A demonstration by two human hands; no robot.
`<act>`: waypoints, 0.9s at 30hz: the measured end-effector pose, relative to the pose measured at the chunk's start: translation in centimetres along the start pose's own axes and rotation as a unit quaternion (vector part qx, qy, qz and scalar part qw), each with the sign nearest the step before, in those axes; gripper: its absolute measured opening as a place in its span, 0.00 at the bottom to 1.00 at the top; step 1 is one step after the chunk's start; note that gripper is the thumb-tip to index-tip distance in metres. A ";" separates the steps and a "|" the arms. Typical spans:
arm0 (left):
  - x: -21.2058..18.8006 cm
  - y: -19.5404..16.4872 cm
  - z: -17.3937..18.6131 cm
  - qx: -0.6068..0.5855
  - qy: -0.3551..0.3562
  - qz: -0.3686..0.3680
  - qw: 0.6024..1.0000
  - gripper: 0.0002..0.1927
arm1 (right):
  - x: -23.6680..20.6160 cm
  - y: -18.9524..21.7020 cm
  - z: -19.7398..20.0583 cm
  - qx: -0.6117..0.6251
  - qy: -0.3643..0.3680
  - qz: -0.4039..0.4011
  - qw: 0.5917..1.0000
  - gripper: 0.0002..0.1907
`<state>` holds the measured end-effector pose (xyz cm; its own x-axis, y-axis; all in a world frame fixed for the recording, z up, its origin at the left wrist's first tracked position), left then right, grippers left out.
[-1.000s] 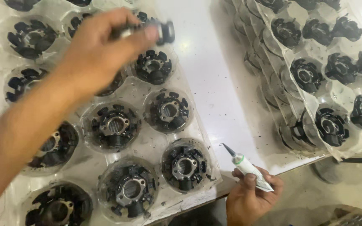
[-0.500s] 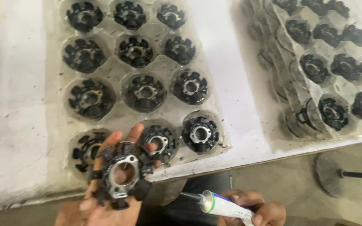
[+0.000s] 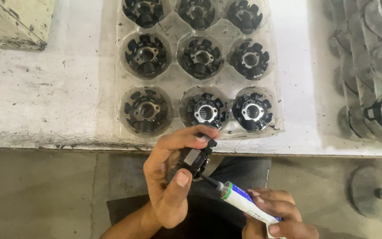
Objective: The person sits at a workbench and squeezes adhesive from a tube onto black rotor components, rotating each part in hand to apply along its edge, then places it back into a plastic tray and picks the next one. At the start the person wipes the tube with a gray cloth.
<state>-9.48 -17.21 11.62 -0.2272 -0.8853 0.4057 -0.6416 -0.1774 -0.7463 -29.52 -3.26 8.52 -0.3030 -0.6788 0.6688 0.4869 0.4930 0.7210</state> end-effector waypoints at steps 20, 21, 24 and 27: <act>1.0 0.1 -0.3 0.024 0.026 0.069 0.997 0.19 | 0.4 2.0 -0.4 -0.105 0.099 0.014 0.989 0.25; 0.9 0.3 -0.2 0.009 0.024 0.068 0.997 0.19 | 0.4 2.0 -0.6 -0.108 0.089 0.008 0.990 0.25; 0.4 0.8 0.0 -0.009 0.025 0.068 0.997 0.18 | 0.7 2.0 -1.2 -0.104 0.095 0.006 0.990 0.25; 0.0 1.1 0.2 -0.014 0.026 0.065 0.997 0.17 | 1.1 2.3 -0.9 -0.084 0.068 0.009 0.994 0.24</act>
<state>-10.08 -17.50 10.68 -0.3466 -0.8767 0.3336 -0.6243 -0.0499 -0.7796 -27.99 -3.37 10.69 -0.1848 -0.7441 0.6419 0.6240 0.4157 0.6616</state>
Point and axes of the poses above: each hand's wrist, its own x-axis towards the middle knuckle, its own z-axis out of the back of the hand, y = z × x, the point moved 9 cm from there along x, towards the middle knuckle, and after that the axes turned 4 degrees about y, right-handed, at the moved point
